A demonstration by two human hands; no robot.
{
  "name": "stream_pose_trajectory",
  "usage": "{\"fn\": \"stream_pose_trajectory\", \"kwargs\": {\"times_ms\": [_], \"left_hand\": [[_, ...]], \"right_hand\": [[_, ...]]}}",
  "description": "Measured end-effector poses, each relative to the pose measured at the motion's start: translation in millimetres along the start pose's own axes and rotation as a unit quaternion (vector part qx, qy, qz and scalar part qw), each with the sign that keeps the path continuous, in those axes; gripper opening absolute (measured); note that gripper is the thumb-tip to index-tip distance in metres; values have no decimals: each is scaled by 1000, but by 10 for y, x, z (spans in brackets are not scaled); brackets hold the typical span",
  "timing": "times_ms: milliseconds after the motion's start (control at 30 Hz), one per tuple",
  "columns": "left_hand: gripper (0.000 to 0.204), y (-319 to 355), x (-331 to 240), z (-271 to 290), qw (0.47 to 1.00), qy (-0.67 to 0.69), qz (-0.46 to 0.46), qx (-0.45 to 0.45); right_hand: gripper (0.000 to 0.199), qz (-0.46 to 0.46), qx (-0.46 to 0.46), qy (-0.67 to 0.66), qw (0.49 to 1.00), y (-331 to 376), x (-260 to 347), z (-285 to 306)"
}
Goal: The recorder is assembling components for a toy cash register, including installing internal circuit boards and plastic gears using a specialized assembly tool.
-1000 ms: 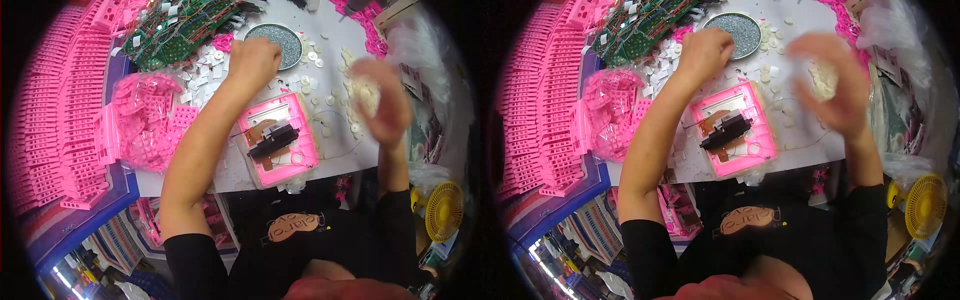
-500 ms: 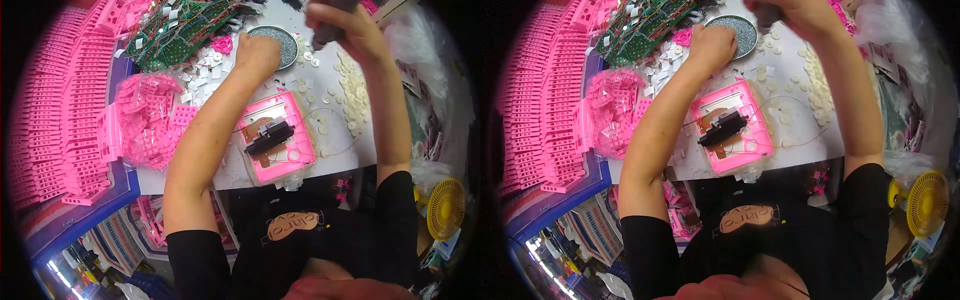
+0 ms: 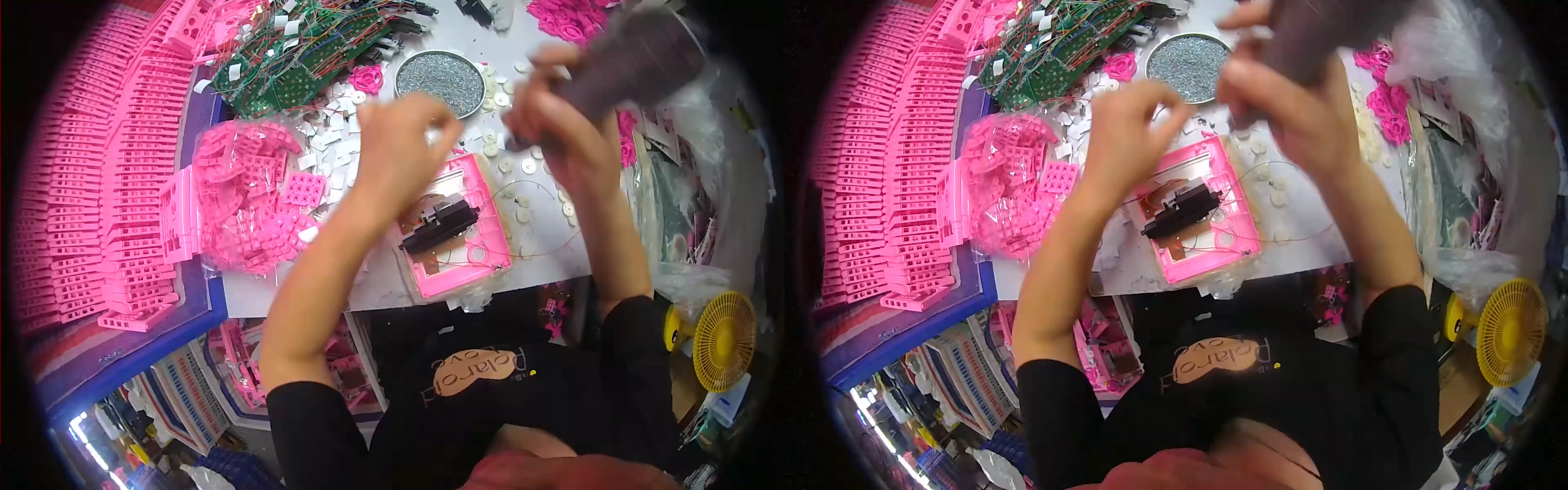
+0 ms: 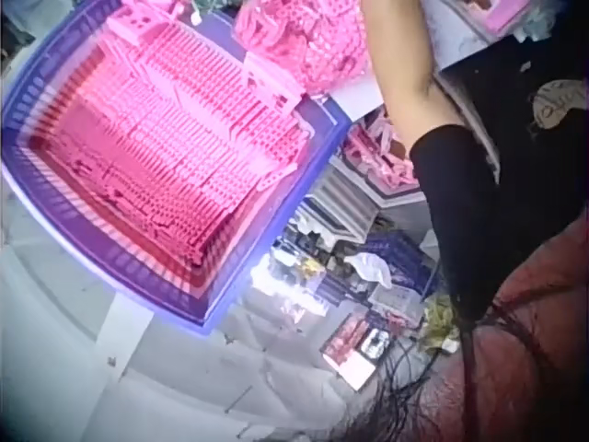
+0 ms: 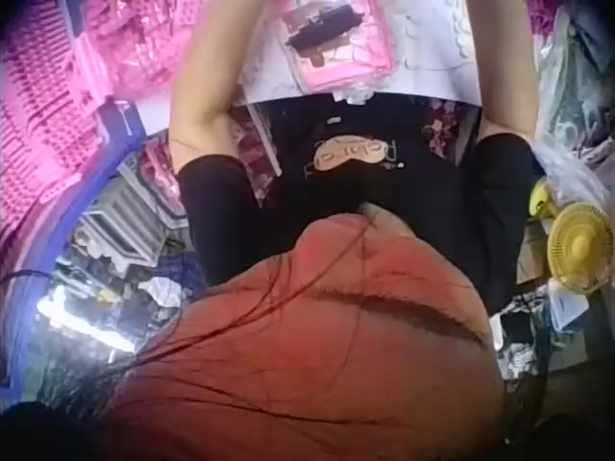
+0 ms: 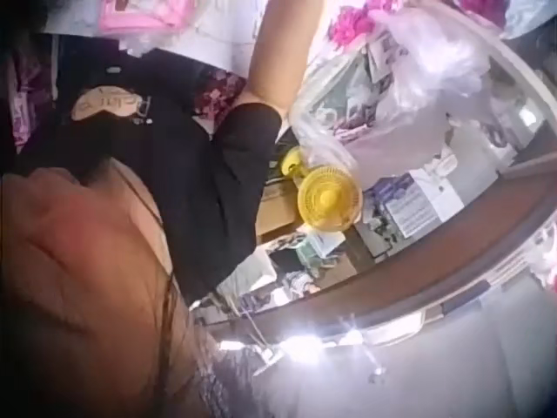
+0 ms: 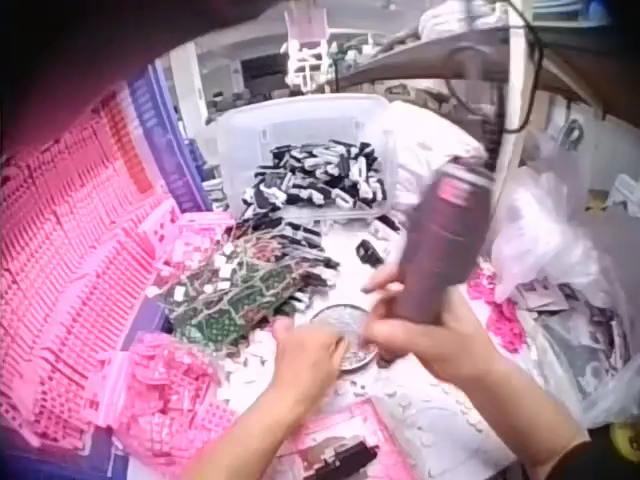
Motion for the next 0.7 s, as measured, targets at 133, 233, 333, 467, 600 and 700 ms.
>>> {"fn": "stream_pose_trajectory", "kwargs": {"times_ms": [133,233,333,467,600,700], "left_hand": [[12,1014,-480,114,997,-70,-16,-9],[18,1285,-503,53,997,-65,-3,-41],[21,1364,-441,59,998,-16,14,-59],[21,1333,-468,93,997,11,1,-73],[22,1402,-451,113,996,-27,-12,-84],[31,1462,-484,148,992,-72,-8,-101]], "right_hand": [[29,86,75,-162,980,328,155,-592],[28,108,135,-144,974,394,261,-864],[27,101,157,-135,973,422,249,-960],[26,82,146,-132,977,423,219,-990],[26,79,152,-86,982,466,123,-1034],[27,95,158,-50,982,461,98,-1025]]}}
Point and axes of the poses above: each hand's wrist, its own y-axis away from the middle knuckle, its own z-axis out of the back of the hand, x = y × z, the point moved 10 cm from there along -y, towards the middle knuckle, and after that the axes turned 5 degrees about x, right-handed, at the moved point
